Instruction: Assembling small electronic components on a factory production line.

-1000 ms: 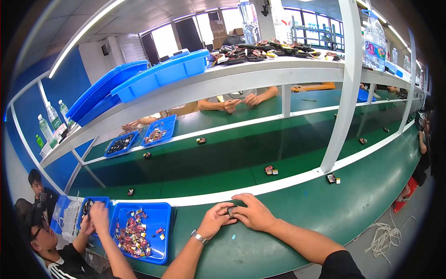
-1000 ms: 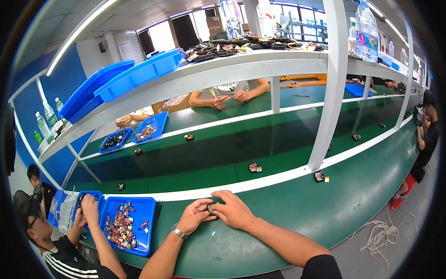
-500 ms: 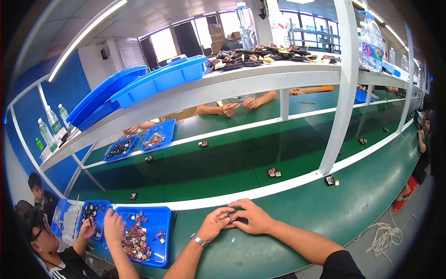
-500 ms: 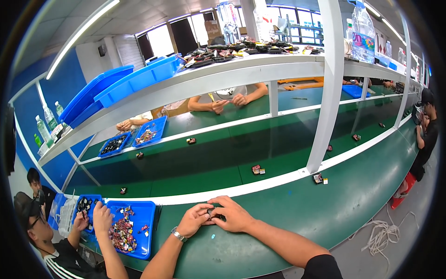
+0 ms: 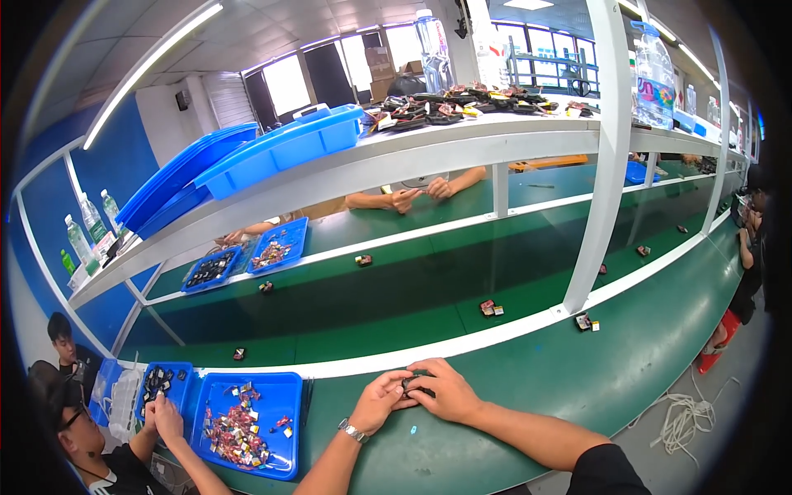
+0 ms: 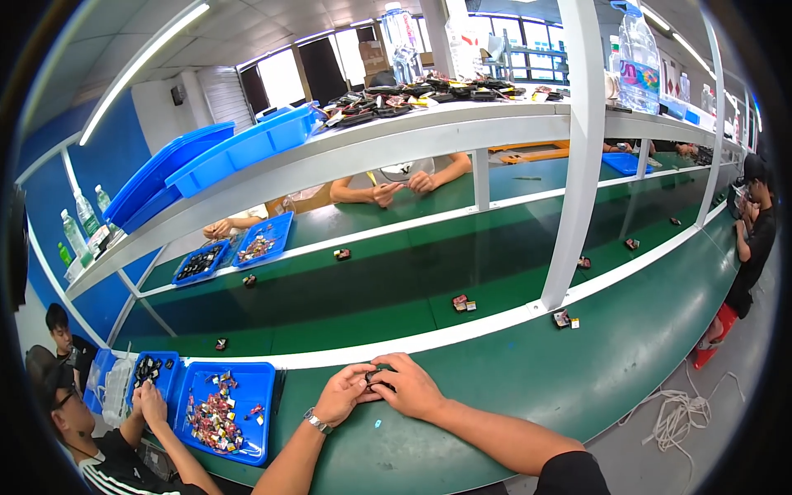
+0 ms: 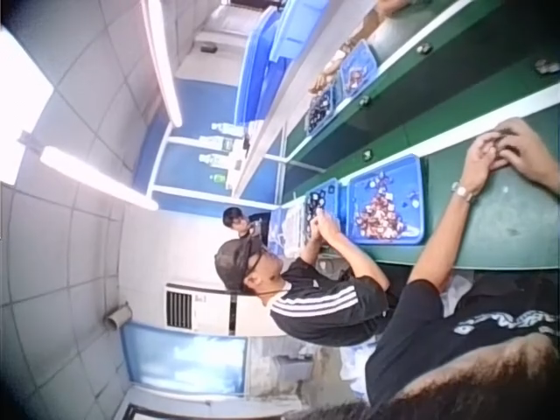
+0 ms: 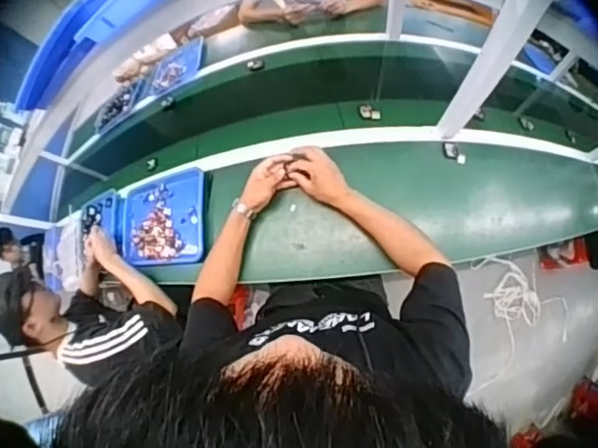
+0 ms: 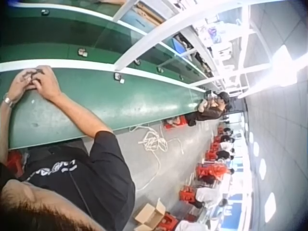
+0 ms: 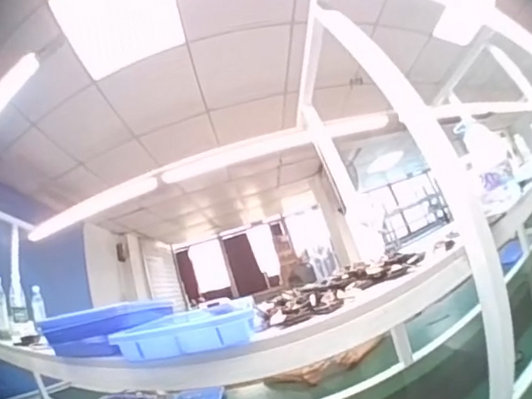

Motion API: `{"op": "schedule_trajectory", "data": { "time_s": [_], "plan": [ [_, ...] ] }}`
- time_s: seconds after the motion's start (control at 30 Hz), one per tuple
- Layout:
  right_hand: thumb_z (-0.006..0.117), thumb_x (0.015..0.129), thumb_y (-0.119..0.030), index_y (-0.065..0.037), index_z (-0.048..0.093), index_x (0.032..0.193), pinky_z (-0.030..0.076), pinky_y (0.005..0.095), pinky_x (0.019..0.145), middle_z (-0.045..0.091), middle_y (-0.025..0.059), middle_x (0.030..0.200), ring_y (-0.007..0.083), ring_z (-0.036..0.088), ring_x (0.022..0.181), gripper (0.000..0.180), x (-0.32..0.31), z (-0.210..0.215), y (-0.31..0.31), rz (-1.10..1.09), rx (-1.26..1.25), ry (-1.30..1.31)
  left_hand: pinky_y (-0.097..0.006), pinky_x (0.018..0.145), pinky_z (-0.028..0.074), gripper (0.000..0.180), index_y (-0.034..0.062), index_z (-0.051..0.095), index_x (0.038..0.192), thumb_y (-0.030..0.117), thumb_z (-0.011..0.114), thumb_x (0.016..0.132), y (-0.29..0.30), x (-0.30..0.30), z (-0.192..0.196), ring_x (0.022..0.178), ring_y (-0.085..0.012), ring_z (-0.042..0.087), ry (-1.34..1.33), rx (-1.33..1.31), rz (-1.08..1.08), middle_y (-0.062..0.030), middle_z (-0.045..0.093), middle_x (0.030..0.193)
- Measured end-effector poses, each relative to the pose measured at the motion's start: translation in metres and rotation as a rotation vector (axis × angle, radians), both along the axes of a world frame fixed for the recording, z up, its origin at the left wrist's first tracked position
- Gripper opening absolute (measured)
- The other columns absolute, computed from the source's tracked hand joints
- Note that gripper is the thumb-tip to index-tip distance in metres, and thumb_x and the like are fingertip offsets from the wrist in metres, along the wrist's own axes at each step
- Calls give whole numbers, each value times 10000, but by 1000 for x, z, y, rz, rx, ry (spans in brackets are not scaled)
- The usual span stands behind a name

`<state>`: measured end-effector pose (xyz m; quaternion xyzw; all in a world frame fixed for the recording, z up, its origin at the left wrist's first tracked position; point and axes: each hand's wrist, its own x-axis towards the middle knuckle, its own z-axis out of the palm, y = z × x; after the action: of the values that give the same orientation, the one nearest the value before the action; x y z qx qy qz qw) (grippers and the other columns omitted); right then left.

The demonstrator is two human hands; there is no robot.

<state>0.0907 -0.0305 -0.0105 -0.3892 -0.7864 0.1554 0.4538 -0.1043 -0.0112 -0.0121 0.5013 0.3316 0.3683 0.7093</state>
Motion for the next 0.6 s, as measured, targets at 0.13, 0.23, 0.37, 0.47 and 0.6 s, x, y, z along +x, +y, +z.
{"op": "schedule_trajectory", "data": {
  "time_s": [0.13,0.23,0.37,0.47,0.6],
  "plan": [
    [729,806,-128,-93,733,958,501,367,888,609,80,1176,275,552,1115,156,-2,-3,-2,-6,-55,43,-403,967,539,280,-9,479,1265,80,485,999,0,1,0,1103,-244,620,-34,12,0,-148,606,1196],
    [737,801,-126,-95,744,965,510,364,876,610,77,1179,264,552,1117,167,-3,-4,0,-16,-64,53,-401,962,543,273,-5,484,1257,80,487,999,0,0,-3,1098,-245,624,-27,14,5,-150,609,1194],
    [736,802,-126,-99,745,962,514,361,882,616,69,1176,260,556,1113,162,-3,-3,0,-13,-122,72,-402,959,545,269,-5,486,1254,73,488,996,0,2,-1,1095,-242,626,-9,7,26,-160,610,1194],
    [732,802,-120,-105,747,964,513,362,887,617,67,1185,260,557,1115,163,-6,-4,-2,-42,-104,67,-399,959,546,266,-7,486,1252,68,487,996,0,1,-3,1094,-237,626,-27,27,27,-162,611,1194],
    [733,795,-116,-104,750,957,503,370,911,613,74,1207,269,543,1144,164,-7,-5,-2,-33,-145,105,-395,963,544,265,-8,483,1252,62,482,996,-1,3,-1,1091,-230,627,-21,33,14,-156,617,1186]
  ]
}}
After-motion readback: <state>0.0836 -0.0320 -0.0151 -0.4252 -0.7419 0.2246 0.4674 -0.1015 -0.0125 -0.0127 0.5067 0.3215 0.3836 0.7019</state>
